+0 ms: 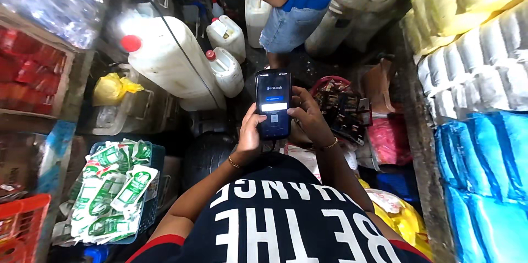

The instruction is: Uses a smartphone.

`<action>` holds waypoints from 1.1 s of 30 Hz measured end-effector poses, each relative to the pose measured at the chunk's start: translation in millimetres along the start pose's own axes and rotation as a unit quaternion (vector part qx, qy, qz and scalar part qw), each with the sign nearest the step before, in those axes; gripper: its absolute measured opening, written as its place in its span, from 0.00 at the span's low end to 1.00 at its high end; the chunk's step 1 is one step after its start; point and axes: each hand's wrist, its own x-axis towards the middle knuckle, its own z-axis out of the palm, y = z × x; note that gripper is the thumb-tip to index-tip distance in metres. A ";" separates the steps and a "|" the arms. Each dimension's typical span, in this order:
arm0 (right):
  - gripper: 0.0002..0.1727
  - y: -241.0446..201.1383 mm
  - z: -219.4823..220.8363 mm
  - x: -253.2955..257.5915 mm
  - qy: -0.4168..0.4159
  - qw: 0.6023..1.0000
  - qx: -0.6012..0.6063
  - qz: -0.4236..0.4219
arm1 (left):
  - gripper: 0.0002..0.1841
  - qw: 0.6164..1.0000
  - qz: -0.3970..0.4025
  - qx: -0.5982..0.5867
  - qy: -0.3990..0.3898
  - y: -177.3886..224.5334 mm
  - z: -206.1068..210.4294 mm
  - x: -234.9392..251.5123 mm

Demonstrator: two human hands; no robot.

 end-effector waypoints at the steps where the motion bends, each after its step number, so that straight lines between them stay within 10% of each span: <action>1: 0.33 0.5 -0.2 0.0 -0.001 1.000 0.001 -0.003 | 0.24 1.000 0.000 -0.003 0.000 0.0 0.2 -0.1; 33: 0.33 3.7 -4.7 -5.4 -0.010 0.999 -0.038 0.007 | 0.27 0.998 -0.010 0.053 0.010 1.9 -0.5 -2.0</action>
